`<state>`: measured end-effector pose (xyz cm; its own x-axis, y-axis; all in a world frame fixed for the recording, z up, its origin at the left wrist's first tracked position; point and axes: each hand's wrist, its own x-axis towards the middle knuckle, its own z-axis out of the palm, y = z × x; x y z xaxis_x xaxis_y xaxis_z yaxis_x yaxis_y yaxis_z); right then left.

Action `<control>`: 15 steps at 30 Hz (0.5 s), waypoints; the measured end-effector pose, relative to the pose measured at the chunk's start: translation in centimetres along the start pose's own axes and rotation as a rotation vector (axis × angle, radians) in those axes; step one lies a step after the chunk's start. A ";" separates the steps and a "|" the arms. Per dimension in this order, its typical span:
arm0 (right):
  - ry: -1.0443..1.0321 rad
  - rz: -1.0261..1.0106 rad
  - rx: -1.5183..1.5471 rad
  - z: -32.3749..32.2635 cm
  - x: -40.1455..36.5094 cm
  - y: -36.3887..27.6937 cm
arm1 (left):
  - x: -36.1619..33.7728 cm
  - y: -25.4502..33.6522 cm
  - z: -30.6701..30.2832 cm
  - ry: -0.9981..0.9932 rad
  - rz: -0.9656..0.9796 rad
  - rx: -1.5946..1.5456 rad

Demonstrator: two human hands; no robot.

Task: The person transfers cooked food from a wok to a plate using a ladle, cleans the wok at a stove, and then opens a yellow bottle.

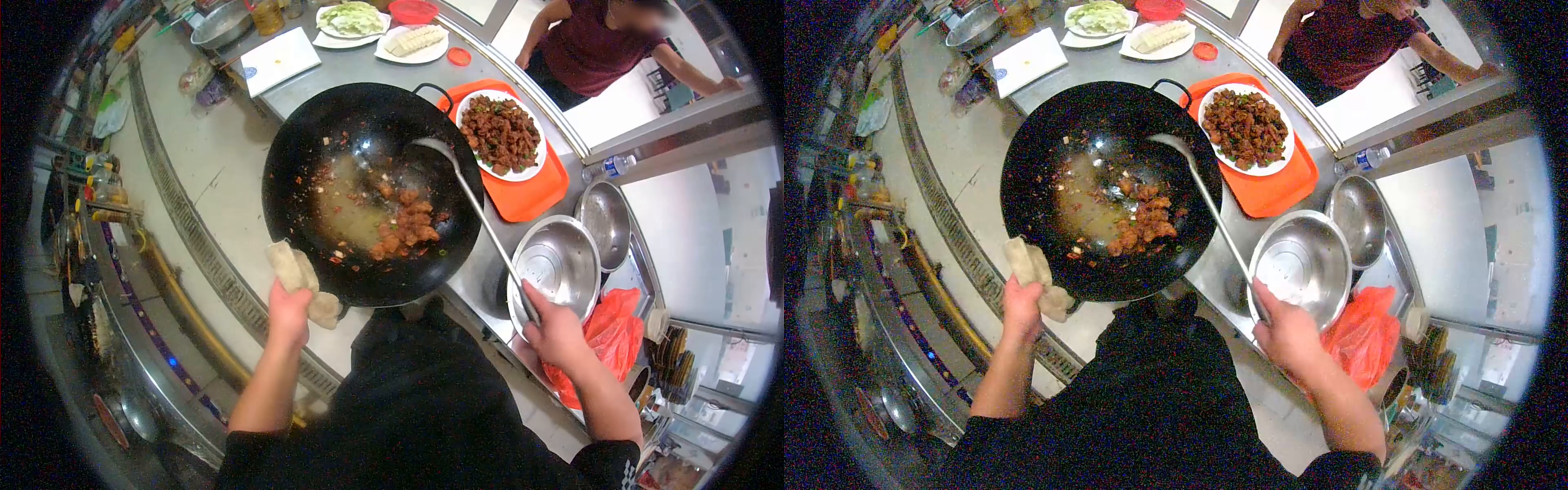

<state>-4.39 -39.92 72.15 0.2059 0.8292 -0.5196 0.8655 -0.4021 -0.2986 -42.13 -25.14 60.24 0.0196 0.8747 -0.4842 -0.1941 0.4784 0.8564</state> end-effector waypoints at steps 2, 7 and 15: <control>-0.080 0.001 -0.001 0.8 0.3 -1.7 | -0.3 0.2 0.2 -0.001 -0.011 0.020; -0.215 -0.108 0.068 0.4 1.4 -2.0 | -0.6 0.1 -0.2 0.004 -0.022 0.024; 0.003 0.000 -0.013 -2.5 -4.3 0.0 | -0.8 -0.6 0.0 0.023 0.067 0.004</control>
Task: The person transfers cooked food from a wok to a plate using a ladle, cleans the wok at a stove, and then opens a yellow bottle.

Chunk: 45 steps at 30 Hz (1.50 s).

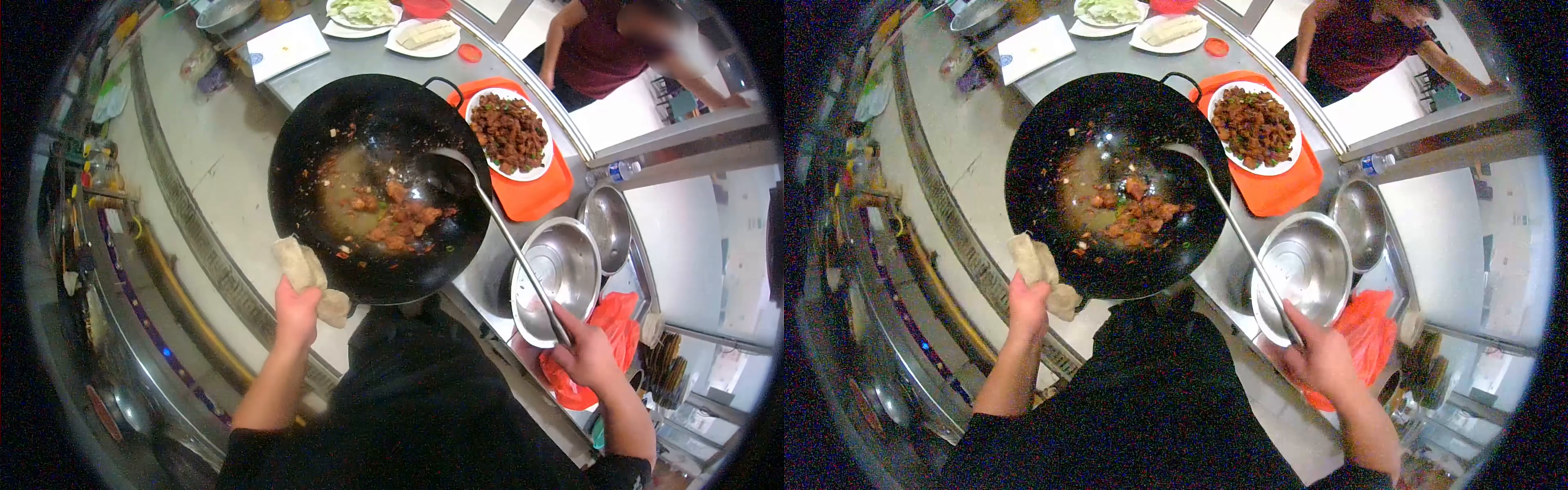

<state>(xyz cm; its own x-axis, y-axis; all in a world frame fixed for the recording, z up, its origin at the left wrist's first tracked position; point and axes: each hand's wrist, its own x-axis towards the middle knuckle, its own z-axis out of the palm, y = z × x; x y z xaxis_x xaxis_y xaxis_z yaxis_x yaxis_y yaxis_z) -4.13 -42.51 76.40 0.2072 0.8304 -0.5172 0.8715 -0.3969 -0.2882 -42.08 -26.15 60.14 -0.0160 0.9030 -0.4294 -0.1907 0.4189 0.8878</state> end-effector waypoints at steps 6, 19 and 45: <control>-0.117 -0.107 -0.216 -1.8 -2.5 0.2 | 0.2 0.1 -0.4 -0.020 -0.006 -0.031; 0.126 -0.194 -0.074 7.0 4.3 -1.4 | 1.0 -1.9 -2.7 -0.054 -0.228 -0.262; -1.412 -0.710 0.359 45.3 -32.1 -44.3 | -67.1 -23.2 -47.4 1.409 0.740 -1.018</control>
<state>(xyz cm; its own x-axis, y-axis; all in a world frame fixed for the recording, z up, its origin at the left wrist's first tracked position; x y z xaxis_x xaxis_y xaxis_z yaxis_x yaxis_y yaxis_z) -69.57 -69.27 69.25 -0.8991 -0.0451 -0.4354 0.4231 -0.3444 -0.8381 -83.13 -101.03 60.49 -0.9387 -0.0987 -0.3304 -0.1907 -0.6498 0.7358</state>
